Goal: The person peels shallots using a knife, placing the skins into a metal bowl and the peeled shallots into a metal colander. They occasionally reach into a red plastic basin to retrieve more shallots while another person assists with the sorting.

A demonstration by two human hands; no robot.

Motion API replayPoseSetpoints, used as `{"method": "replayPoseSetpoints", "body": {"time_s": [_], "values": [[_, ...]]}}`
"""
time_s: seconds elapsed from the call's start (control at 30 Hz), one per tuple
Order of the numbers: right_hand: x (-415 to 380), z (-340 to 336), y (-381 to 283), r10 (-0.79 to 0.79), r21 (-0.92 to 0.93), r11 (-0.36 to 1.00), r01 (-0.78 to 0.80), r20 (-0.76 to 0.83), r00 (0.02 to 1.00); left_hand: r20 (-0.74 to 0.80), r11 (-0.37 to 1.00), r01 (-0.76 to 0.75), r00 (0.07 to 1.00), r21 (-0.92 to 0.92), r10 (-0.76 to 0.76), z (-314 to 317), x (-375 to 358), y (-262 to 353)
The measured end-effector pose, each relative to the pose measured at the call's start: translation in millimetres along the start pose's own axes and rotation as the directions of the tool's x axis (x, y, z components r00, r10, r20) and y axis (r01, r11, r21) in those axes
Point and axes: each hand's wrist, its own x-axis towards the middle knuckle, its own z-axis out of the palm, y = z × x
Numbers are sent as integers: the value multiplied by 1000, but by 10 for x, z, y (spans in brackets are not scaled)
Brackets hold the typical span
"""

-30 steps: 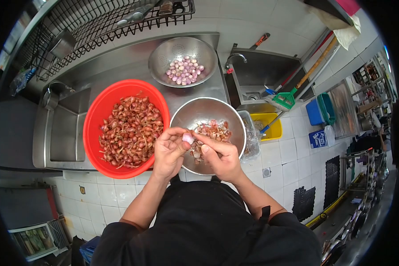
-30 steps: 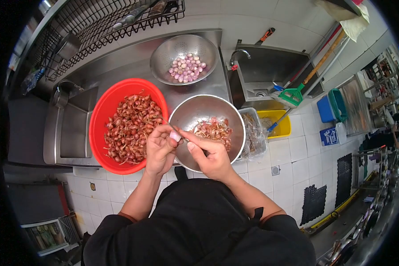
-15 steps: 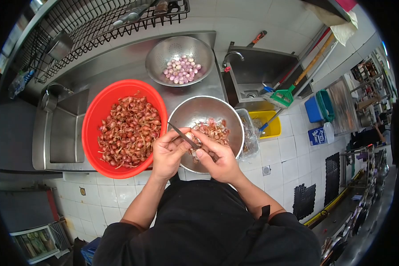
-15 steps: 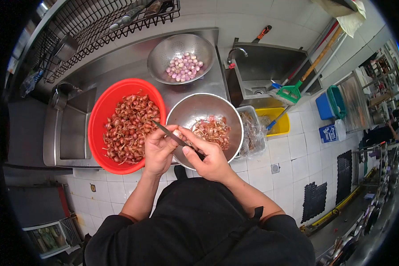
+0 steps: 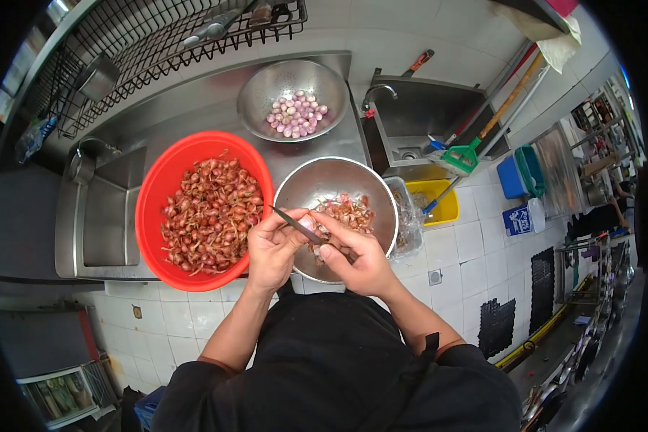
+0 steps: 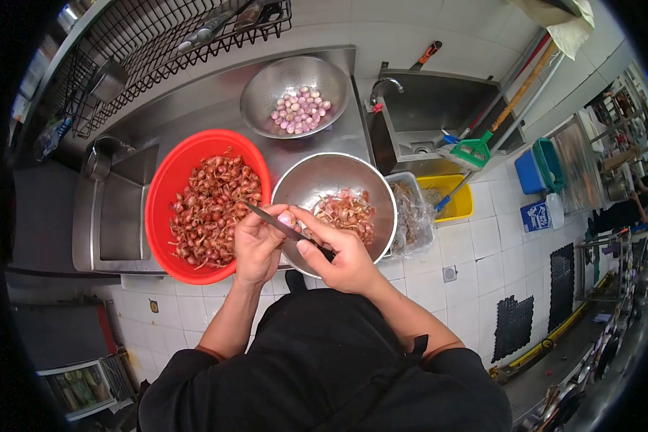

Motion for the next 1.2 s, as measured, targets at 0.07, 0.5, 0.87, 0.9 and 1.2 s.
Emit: {"method": "replayPoseSetpoints", "body": {"time_s": [0.07,0.5,0.87,0.9,1.2], "values": [[10,20,32,-125,-70,990,122,-38,991,-7,999,-5,1000,52,5,-9,-4,10],[-12,-17,-68,-58,-58,997,56,-28,998,32,993,-35,999,111,31,19,4,47],[44,-73,-110,-185,-120,977,179,-40,982,42,991,23,999,135,-29,1,18,44],[6,-77,-116,-73,-81,994,70,-29,997,42,991,23,999,134,-29,16,24,58],[32,-50,-139,-182,-221,959,179,6,983,42,979,30,998,203,-39,13,5,113]]}}
